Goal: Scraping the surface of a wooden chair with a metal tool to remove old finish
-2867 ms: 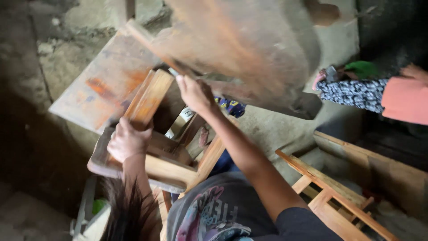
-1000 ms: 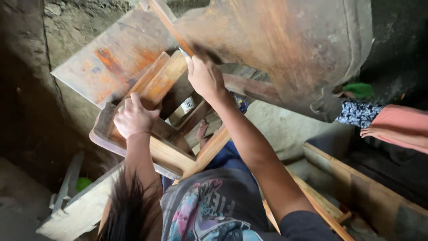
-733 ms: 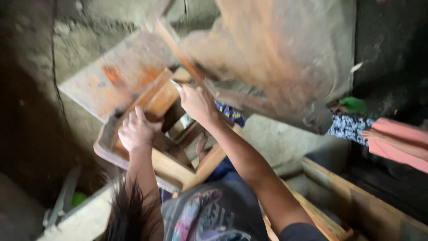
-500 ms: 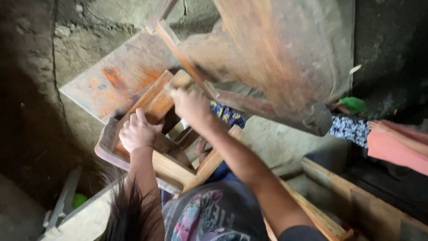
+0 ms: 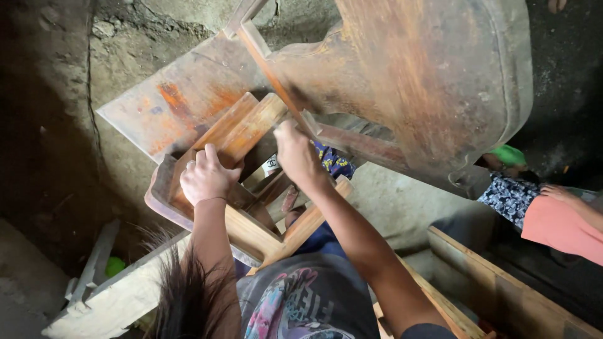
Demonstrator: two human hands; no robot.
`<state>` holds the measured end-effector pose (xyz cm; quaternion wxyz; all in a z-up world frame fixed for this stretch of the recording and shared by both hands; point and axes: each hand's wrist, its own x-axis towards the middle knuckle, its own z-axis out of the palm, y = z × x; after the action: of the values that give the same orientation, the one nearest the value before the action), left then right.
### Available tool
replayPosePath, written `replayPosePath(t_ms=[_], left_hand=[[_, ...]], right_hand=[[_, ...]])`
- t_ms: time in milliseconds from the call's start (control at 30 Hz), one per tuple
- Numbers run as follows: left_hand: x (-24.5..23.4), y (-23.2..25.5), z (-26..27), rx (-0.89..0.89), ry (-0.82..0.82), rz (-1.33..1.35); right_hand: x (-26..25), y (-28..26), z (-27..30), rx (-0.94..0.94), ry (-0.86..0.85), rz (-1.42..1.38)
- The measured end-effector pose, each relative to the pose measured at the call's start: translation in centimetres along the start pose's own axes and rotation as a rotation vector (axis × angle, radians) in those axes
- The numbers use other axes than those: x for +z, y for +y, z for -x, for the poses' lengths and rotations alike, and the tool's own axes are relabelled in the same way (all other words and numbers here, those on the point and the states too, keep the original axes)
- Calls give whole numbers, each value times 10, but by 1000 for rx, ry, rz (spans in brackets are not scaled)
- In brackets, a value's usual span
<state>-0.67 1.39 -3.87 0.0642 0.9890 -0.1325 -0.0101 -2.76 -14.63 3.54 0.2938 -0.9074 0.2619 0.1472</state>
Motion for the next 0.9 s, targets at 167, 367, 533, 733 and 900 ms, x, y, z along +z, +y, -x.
replayPosePath(t_ms=[167,367,533,733,900], left_hand=[[0,-1,0,7,36,-3],[-2,0,0,4,30,-5],[-4,2,0,-7,-32,7],[-8,3,-3,-40,-102,24],[-6,2,-3,-14,-39,1]], right_hand=[[41,18,19,-182,56,141],[36,6,26,-59,28,-47],[31,1,23,-17,169,-208],[36,6,16,-80,429,-243],[16,10,4,61,371,-229]])
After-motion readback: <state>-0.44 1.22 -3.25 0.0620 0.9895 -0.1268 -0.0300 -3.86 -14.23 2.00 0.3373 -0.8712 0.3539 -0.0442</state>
